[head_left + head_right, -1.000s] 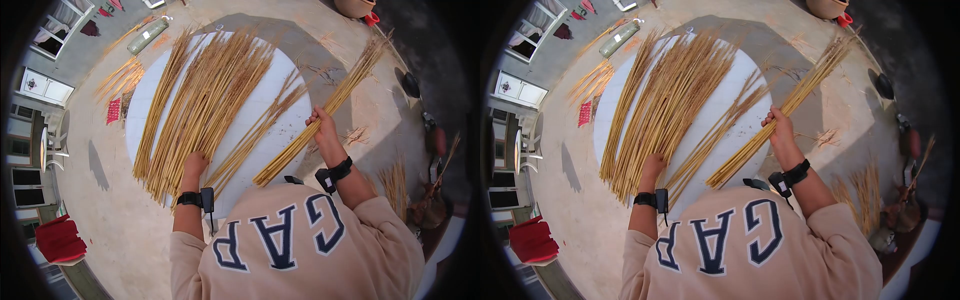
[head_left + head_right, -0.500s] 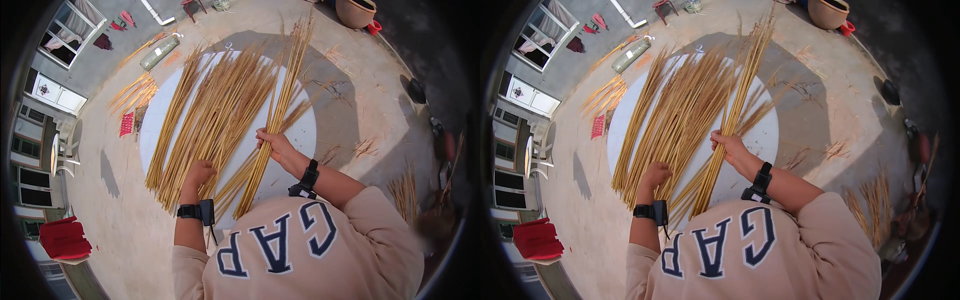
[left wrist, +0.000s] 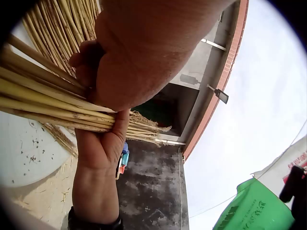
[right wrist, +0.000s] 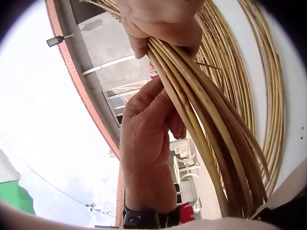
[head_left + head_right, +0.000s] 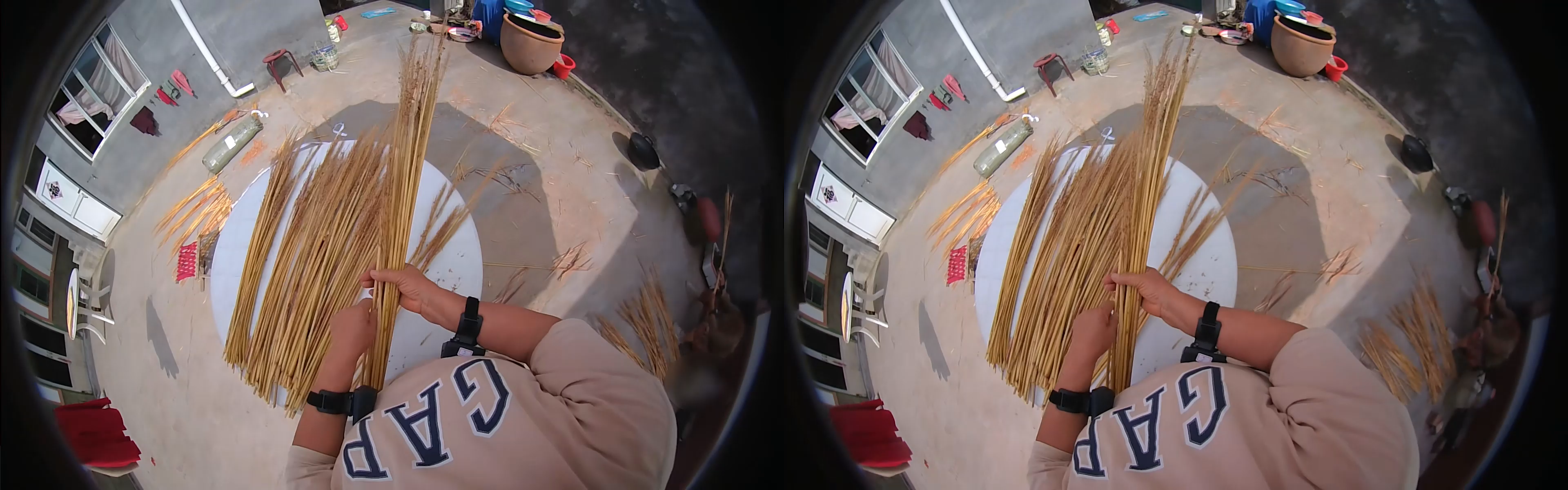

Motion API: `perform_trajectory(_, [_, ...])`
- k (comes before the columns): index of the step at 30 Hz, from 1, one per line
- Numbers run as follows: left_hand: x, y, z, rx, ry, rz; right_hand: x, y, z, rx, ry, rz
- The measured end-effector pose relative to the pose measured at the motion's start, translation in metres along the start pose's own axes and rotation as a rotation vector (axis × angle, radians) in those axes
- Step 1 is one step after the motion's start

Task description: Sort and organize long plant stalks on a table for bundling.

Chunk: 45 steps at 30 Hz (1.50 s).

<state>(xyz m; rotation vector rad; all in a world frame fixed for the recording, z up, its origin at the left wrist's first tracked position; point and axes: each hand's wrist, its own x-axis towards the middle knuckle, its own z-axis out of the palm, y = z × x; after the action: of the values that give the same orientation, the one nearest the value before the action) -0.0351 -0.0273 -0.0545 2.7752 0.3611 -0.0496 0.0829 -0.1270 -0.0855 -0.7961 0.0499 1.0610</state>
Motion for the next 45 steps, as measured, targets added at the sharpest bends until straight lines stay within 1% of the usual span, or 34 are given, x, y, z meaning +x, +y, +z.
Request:
perform_trajectory(1, [-0.002,-0.005,-0.001,-0.001,0.01,0.011,-0.004,-0.007,0.004,0.038,-0.01,0.022])
perform_trajectory(2, [-0.006,-0.009,-0.001,-0.289,-0.014,-0.016,-0.007,-0.015,0.006,0.034,-0.008,0.012])
perform_trajectory(3, [-0.007,-0.013,-0.003,-0.58,-0.039,-0.046,-0.009,-0.023,0.007,-0.034,-0.017,-0.069])
perform_trajectory(4, [-0.003,-0.017,-0.008,-0.586,-0.034,-0.04,-0.009,-0.031,0.009,-0.101,-0.026,-0.15])
perform_trajectory(6, [-0.013,-0.019,-0.027,-0.544,0.017,0.032,-0.022,-0.058,0.024,-0.191,-0.121,-0.27])
perform_trajectory(8, [-0.007,-0.024,-0.048,-0.553,0.062,0.057,-0.033,-0.082,0.044,-0.277,-0.088,-0.343])
perform_trajectory(10, [-0.004,-0.019,-0.067,-0.541,0.222,0.196,-0.048,-0.098,0.06,-0.391,-0.181,-0.416])
perform_trajectory(11, [-0.002,-0.012,-0.078,-0.611,0.249,0.204,-0.049,-0.093,0.062,-0.4,-0.183,-0.387])
perform_trajectory(13, [0.005,0.006,-0.1,-0.678,0.293,0.2,-0.052,-0.09,0.07,-0.548,-0.202,-0.493])
perform_trajectory(15, [0.012,0.018,-0.107,-0.871,0.37,0.344,-0.053,-0.073,0.072,-0.565,-0.228,-0.485])
perform_trajectory(16, [0.016,0.025,-0.107,-0.872,0.376,0.331,-0.056,-0.064,0.073,-0.658,-0.21,-0.509])
perform_trajectory(17, [0.019,0.03,-0.106,-0.987,0.386,0.41,-0.056,-0.055,0.073,-0.753,-0.189,-0.533])
perform_trajectory(18, [0.02,0.036,-0.102,-1.102,0.394,0.49,-0.053,-0.047,0.062,-0.832,-0.214,-0.466])
perform_trajectory(19, [0.02,0.038,-0.096,-1.107,0.399,0.48,-0.054,-0.04,0.059,-0.835,-0.217,-0.455])
perform_trajectory(21, [0.019,0.041,-0.083,-1.298,0.34,0.297,-0.057,-0.027,0.057,-0.89,-0.216,-0.584])
perform_trajectory(22, [0.013,0.048,-0.083,-1.424,0.333,0.238,-0.053,-0.023,0.054,-0.848,-0.271,-0.604])
perform_trajectory(26, [0.011,0.048,-0.076,-1.419,0.312,0.213,-0.05,-0.02,0.049,-0.849,-0.288,-0.576])
perform_trajectory(28, [0.01,0.048,-0.074,-1.392,0.383,0.193,-0.046,-0.015,0.045,-0.962,-0.266,-0.758])
perform_trajectory(29, [0.009,0.046,-0.073,-1.396,0.381,0.188,-0.043,-0.014,0.042,-0.962,-0.263,-0.753])
perform_trajectory(31, [0.007,0.043,-0.073,-1.21,0.422,0.17,-0.039,-0.011,0.038,-0.95,-0.285,-0.749])
perform_trajectory(32, [0.007,0.043,-0.074,-1.211,0.421,0.165,-0.039,-0.012,0.038,-0.948,-0.286,-0.744])
perform_trajectory(34, [0.007,0.045,-0.075,-1.337,0.399,0.207,-0.04,-0.014,0.039,-0.967,-0.318,-0.754])
perform_trajectory(35, [0.008,0.044,-0.074,-1.337,0.399,0.204,-0.04,-0.015,0.039,-0.966,-0.319,-0.751])
perform_trajectory(37, [0.01,0.043,-0.072,-1.329,0.427,0.255,-0.041,-0.018,0.042,-0.892,-0.372,-0.678])
perform_trajectory(38, [0.01,0.043,-0.072,-1.329,0.427,0.253,-0.045,-0.022,0.045,-0.892,-0.372,-0.677])
perform_trajectory(40, [0.007,0.044,-0.074,-1.414,0.36,0.224,-0.054,-0.033,0.052,-0.862,-0.47,-0.307])
perform_trajectory(41, [0.006,0.044,-0.074,-1.415,0.36,0.223,-0.051,-0.031,0.048,-0.862,-0.469,-0.305])
perform_trajectory(43, [0.004,0.043,-0.072,-1.284,0.395,0.179,-0.043,-0.027,0.04,-1.471,-0.595,-0.977])
perform_trajectory(44, [0.003,0.044,-0.072,-1.285,0.395,0.177,-0.042,-0.026,0.04,-1.471,-0.597,-0.974])
perform_trajectory(45, [0.003,0.045,-0.071,-1.331,0.398,0.192,-0.043,-0.026,0.042,-1.19,-0.624,-0.683])
